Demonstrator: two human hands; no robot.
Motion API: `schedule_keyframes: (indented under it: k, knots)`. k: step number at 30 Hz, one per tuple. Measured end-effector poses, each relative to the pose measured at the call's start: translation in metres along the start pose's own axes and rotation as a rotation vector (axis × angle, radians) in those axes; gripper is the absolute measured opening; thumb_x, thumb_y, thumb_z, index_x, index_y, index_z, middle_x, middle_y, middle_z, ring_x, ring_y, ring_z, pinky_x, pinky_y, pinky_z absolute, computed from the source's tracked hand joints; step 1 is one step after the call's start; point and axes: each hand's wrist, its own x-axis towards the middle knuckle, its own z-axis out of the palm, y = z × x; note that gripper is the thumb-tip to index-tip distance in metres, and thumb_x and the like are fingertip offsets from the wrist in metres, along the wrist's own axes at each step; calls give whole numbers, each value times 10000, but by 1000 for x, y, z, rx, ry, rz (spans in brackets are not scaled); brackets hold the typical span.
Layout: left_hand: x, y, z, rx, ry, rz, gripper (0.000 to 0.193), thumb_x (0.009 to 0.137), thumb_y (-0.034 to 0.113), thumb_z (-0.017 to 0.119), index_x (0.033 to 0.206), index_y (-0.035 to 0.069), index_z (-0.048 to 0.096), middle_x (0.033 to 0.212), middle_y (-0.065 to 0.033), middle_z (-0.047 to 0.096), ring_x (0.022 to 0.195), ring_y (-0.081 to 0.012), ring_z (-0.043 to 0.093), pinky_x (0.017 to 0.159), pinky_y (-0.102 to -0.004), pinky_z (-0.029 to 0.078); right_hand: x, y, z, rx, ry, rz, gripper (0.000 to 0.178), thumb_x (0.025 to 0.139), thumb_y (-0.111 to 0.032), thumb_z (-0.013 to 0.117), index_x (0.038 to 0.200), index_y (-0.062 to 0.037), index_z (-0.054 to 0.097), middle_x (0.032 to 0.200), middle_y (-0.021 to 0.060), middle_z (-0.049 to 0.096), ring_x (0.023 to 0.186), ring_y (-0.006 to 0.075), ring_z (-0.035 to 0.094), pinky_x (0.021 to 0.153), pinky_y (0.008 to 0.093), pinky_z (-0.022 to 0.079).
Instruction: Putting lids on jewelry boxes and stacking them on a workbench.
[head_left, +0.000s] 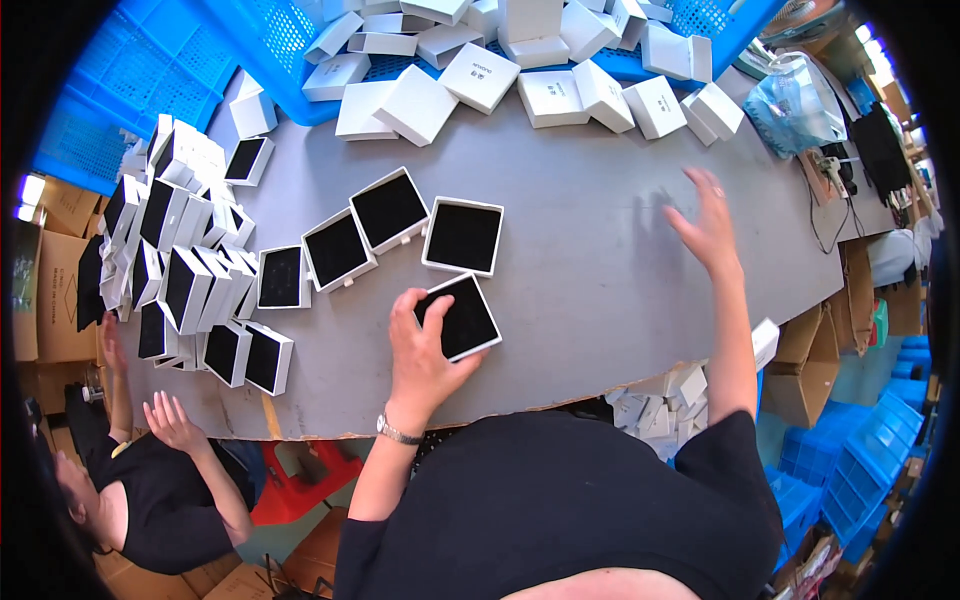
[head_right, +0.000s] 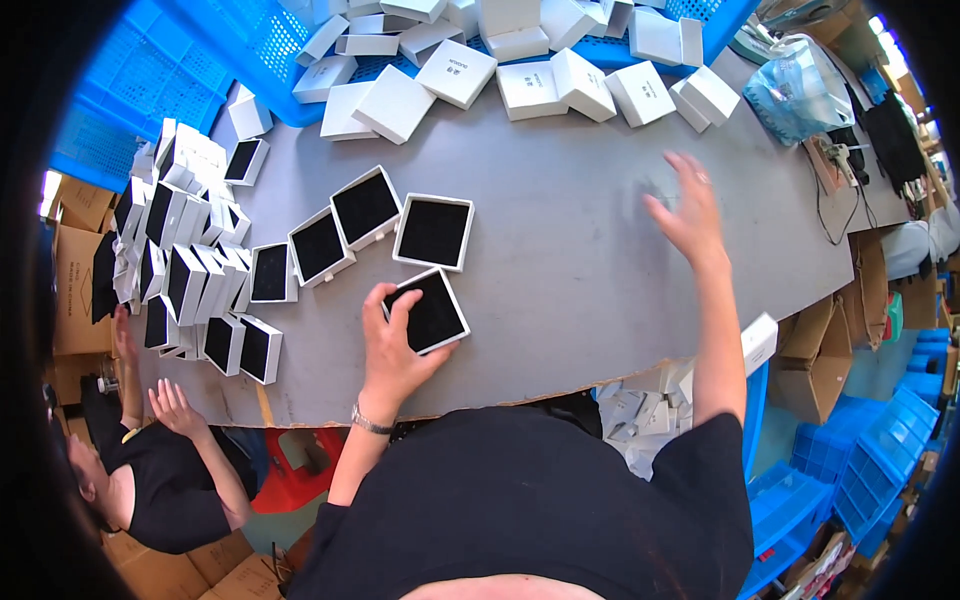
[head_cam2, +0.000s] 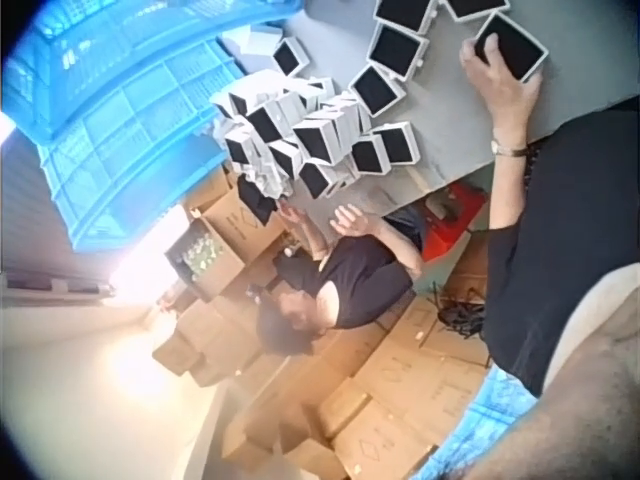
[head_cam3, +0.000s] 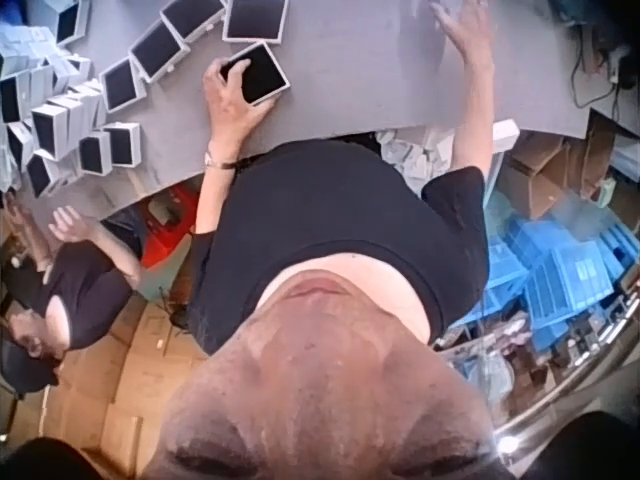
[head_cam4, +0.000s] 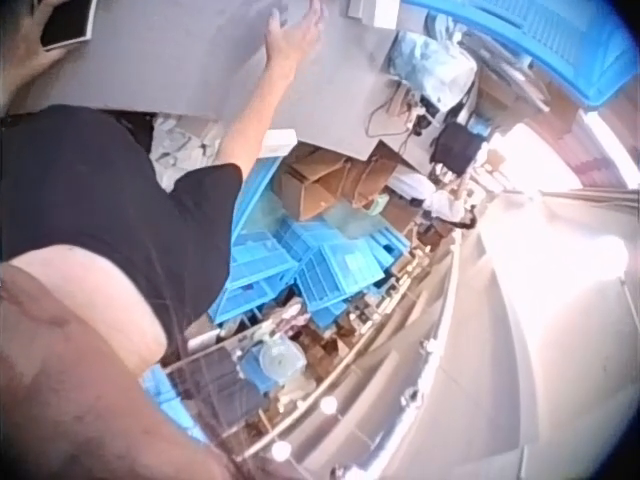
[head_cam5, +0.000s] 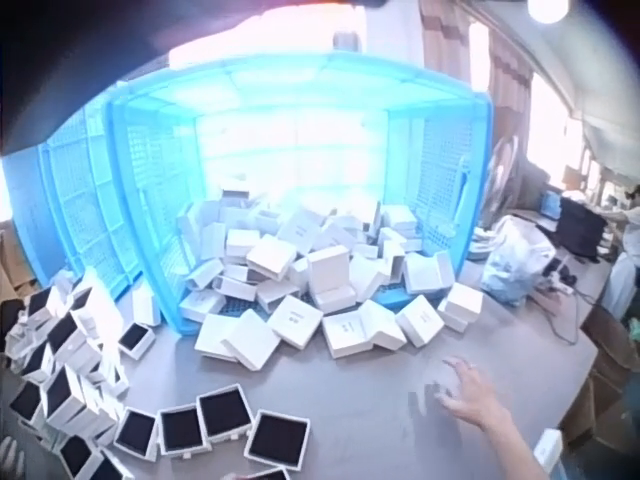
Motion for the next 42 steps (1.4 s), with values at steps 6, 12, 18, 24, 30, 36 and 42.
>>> schedule_keyframes:
  k: [6,12,18,24,30,36,42]
  knots:
    - [16,-30,-9,37,92,-97,736,655,241,893,1293,71,568,1377,-212,436,1283,-414,436,1090,-499,403,173,-29,81,-391,-87,-283,1128,611,-189,801,1599,-348,279,1636,203,303,1533,373,262,1219,464,304]
    - [-32,-25,-18,19,55,-183,840,631,242,887,1364,74,513,1400,-195,458,1284,-404,443,1099,-501,404,170,-60,60,-1,-86,-322,1084,600,-315,909,1545,-120,415,1466,186,504,1362,331,478,1164,415,387]
    - [-40,13,-20,-21,-45,-307,1026,604,352,952,1442,53,439,1446,-207,385,1289,-408,421,1099,-514,398,-25,-73,58,595,-199,-220,1185,569,-394,955,1522,-43,346,1457,152,428,1347,317,467,1111,463,399]
    - [-25,1,-19,19,-67,-232,1034,601,407,955,1432,66,444,1470,-238,333,1344,-433,376,1102,-550,377,-74,-60,21,489,-119,-63,1138,552,-361,971,1467,-33,378,1425,142,437,1326,334,469,1053,467,450]
    - [-4,15,7,157,-22,-178,988,619,473,923,1401,57,485,1504,-262,327,1337,-437,387,1096,-545,357,-90,-76,2,37,-290,-181,1039,564,-471,934,1424,-91,493,1576,182,348,1485,398,297,1205,543,281]
    - [-1,18,5,143,-48,-194,815,622,340,877,1347,116,577,1539,-251,306,1347,-422,386,1087,-530,362,-38,-96,13,83,-465,-399,830,592,-402,914,1331,-169,617,1525,156,456,1404,425,399,1145,520,386]
    - [-17,33,-4,198,-12,-254,754,652,422,845,1296,117,600,1563,-257,268,1396,-452,303,1121,-586,266,4,-121,-13,265,-1296,-236,595,805,-427,821,1284,-112,662,1170,147,701,1087,339,643,995,399,492]
